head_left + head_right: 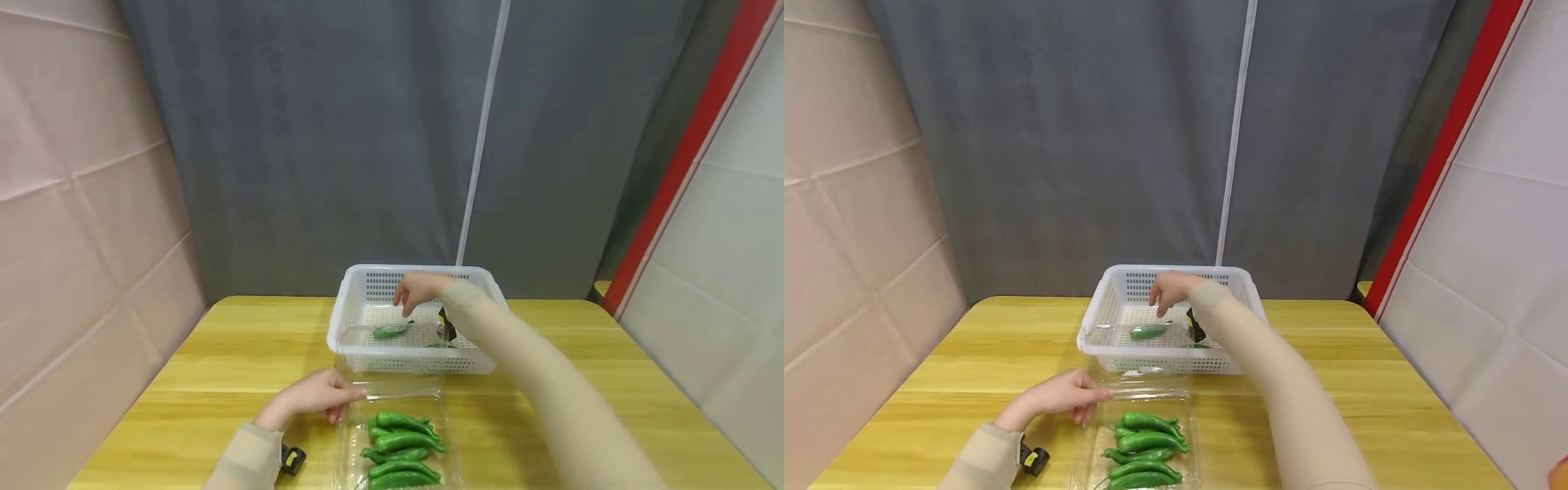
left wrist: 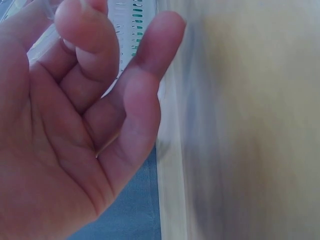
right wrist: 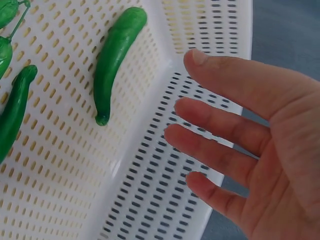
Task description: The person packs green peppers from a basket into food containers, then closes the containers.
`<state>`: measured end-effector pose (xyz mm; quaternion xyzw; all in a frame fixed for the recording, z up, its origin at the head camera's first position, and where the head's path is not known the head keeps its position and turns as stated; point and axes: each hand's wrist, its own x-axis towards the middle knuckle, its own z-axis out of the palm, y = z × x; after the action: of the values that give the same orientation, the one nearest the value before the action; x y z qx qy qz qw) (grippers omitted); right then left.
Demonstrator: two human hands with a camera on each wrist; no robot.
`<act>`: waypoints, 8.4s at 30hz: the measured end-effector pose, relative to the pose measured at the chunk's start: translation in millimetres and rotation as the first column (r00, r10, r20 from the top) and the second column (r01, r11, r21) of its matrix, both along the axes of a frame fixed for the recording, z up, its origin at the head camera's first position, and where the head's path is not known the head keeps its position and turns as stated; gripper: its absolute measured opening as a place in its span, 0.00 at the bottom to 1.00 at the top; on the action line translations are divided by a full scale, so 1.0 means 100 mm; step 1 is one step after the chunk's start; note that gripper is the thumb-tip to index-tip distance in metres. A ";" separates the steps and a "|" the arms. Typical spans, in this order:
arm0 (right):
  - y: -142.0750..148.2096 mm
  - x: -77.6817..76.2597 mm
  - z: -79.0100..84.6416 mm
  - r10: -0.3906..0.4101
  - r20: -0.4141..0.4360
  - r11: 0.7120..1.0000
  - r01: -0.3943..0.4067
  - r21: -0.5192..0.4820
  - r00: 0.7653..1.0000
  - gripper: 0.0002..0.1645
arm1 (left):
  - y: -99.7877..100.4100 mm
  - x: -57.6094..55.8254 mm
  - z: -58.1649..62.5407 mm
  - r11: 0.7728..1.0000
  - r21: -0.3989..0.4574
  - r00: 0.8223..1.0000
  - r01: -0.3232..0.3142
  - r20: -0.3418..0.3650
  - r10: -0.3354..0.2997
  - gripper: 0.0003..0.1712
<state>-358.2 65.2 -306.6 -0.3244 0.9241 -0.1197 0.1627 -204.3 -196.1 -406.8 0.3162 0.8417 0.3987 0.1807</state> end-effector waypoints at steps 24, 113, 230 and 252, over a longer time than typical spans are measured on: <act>-0.18 -0.09 -0.43 -0.019 -0.010 0.986 0.021 0.165 1.000 0.16 | 0.06 0.04 -0.03 1.000 -0.010 1.000 0.000 -0.004 -0.001 0.30; 0.85 0.44 0.16 -0.093 -0.035 0.989 0.097 0.113 0.995 0.10 | 0.05 -0.12 -0.08 0.999 0.023 0.999 0.032 0.024 -0.032 0.31; -0.06 2.12 -0.18 0.328 -0.102 0.932 -0.340 -0.125 0.939 0.10 | 0.00 -0.14 -0.06 0.997 0.039 0.997 0.063 0.045 -0.065 0.31; -0.22 2.17 -0.38 0.361 0.092 0.931 -0.365 0.027 0.928 0.07 | -0.01 -0.17 -0.07 0.998 0.025 0.997 0.055 0.046 -0.056 0.32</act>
<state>-141.2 42.7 -344.5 -0.4806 0.8428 -0.0810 0.2283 -221.1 -197.3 -413.6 0.3323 0.8234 0.4105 0.2076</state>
